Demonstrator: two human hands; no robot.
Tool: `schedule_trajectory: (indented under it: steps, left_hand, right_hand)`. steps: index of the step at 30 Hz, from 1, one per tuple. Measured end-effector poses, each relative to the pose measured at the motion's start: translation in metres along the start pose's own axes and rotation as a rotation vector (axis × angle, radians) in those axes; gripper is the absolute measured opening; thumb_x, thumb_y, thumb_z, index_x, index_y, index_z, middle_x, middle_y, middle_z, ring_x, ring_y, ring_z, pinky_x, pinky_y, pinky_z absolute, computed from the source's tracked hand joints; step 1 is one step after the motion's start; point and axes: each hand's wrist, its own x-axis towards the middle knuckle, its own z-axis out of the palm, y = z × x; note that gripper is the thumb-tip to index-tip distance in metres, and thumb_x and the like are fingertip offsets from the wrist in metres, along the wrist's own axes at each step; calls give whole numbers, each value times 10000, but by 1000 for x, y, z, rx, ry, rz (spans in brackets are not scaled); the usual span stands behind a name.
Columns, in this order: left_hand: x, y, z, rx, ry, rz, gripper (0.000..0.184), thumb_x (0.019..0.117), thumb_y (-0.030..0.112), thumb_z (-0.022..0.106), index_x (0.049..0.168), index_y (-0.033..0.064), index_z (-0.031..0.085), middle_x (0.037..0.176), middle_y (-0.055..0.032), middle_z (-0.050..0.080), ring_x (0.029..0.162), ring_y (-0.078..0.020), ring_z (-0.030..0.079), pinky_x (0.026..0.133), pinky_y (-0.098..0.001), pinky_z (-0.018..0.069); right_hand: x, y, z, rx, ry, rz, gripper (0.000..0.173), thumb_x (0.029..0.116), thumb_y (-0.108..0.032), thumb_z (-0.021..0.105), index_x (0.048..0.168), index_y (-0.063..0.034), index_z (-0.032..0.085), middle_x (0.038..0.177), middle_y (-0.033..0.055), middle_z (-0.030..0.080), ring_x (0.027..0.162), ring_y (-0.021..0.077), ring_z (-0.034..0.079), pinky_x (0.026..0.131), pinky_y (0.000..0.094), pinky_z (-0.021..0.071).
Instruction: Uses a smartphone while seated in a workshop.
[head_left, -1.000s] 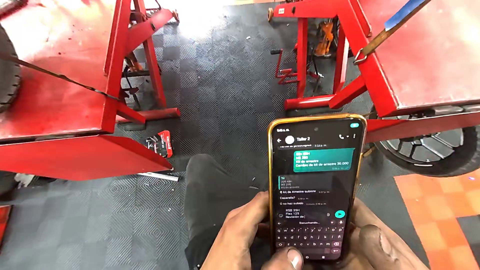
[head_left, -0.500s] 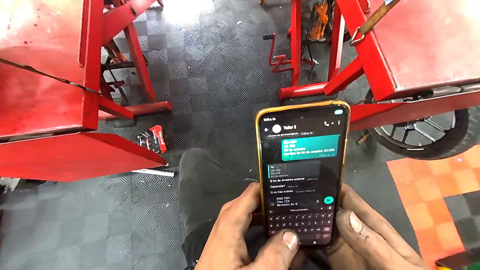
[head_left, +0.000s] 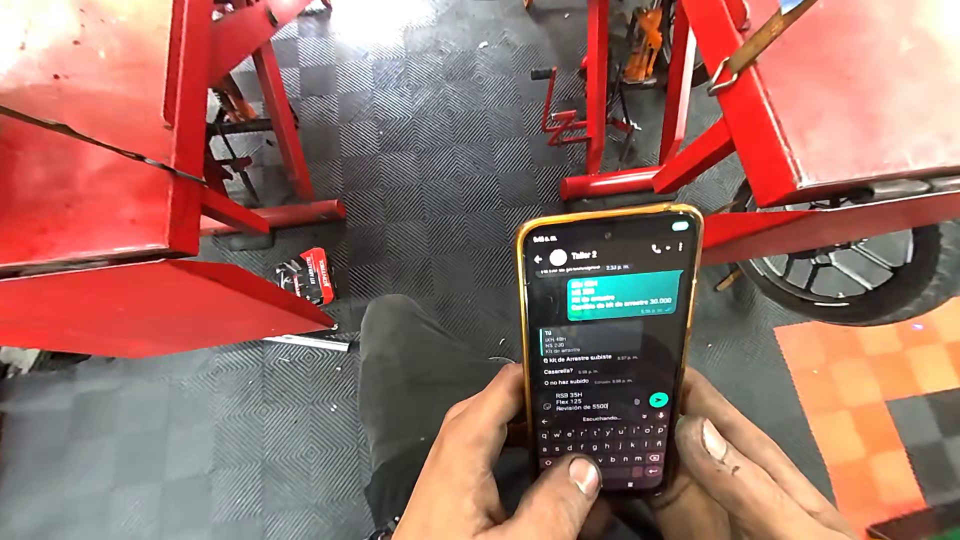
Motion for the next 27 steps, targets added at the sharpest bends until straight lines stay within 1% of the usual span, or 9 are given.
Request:
schedule_trajectory:
  steps: [10, 16, 19, 22, 24, 26, 27]
  left_hand:
    - [1, -1, 0, -1, 1, -3, 409, 1008, 156, 606, 1334, -73, 514, 1175, -126, 703, 1077, -200, 706, 959, -400, 613]
    - [1, -3, 2, 22, 20, -11, 406, 1006, 179, 618, 1318, -65, 527, 1164, -116, 707, 1068, -194, 710, 946, -394, 619]
    - [1, -3, 3, 28, 15, -6, 409, 1003, 159, 614, 1329, -70, 521, 1168, -118, 706, 1075, -196, 708, 952, -394, 617]
    - [2, -4, 3, 35, 18, -7, 416, 993, 130, 607, 1344, -72, 511, 1179, -119, 703, 1077, -198, 707, 958, -396, 616]
    - [2, -4, 2, 38, 14, -9, 423, 984, 117, 606, 1348, -74, 503, 1183, -121, 701, 1075, -200, 708, 956, -394, 617]
    - [2, -5, 1, 26, 7, -18, 437, 974, 101, 603, 1356, -77, 491, 1187, -126, 698, 1080, -203, 707, 958, -397, 615]
    - [2, -5, 1, 17, 5, -25, 444, 967, 97, 601, 1360, -76, 488, 1187, -126, 700, 1080, -201, 708, 953, -395, 617]
  right_hand:
    - [1, -1, 2, -1, 25, 13, 343, 1103, -150, 379, 1389, 10, 481, 1261, 137, 637, 1113, 236, 682, 836, 432, 642]
    - [2, -1, 1, -12, 25, 35, 324, 1087, -105, 405, 1384, 13, 460, 1254, 156, 633, 1093, 251, 687, 842, 438, 638]
    - [2, -1, 1, -7, 23, 35, 322, 1074, -72, 421, 1382, 14, 456, 1246, 160, 639, 1082, 255, 693, 834, 436, 640]
    - [2, -2, 1, -14, 28, 43, 335, 1047, -25, 445, 1381, 12, 454, 1239, 154, 651, 1071, 249, 700, 836, 432, 641]
    - [1, -2, 1, -27, 28, 51, 359, 1024, 14, 449, 1382, 34, 444, 1234, 175, 652, 1066, 264, 702, 837, 443, 640]
    - [1, -2, 0, -35, 33, 69, 365, 1004, 37, 458, 1368, 51, 446, 1217, 184, 659, 1058, 272, 704, 843, 454, 637]
    - [0, -2, 1, -38, 37, 85, 368, 983, 47, 452, 1350, 39, 433, 1211, 177, 663, 1054, 269, 706, 842, 454, 635]
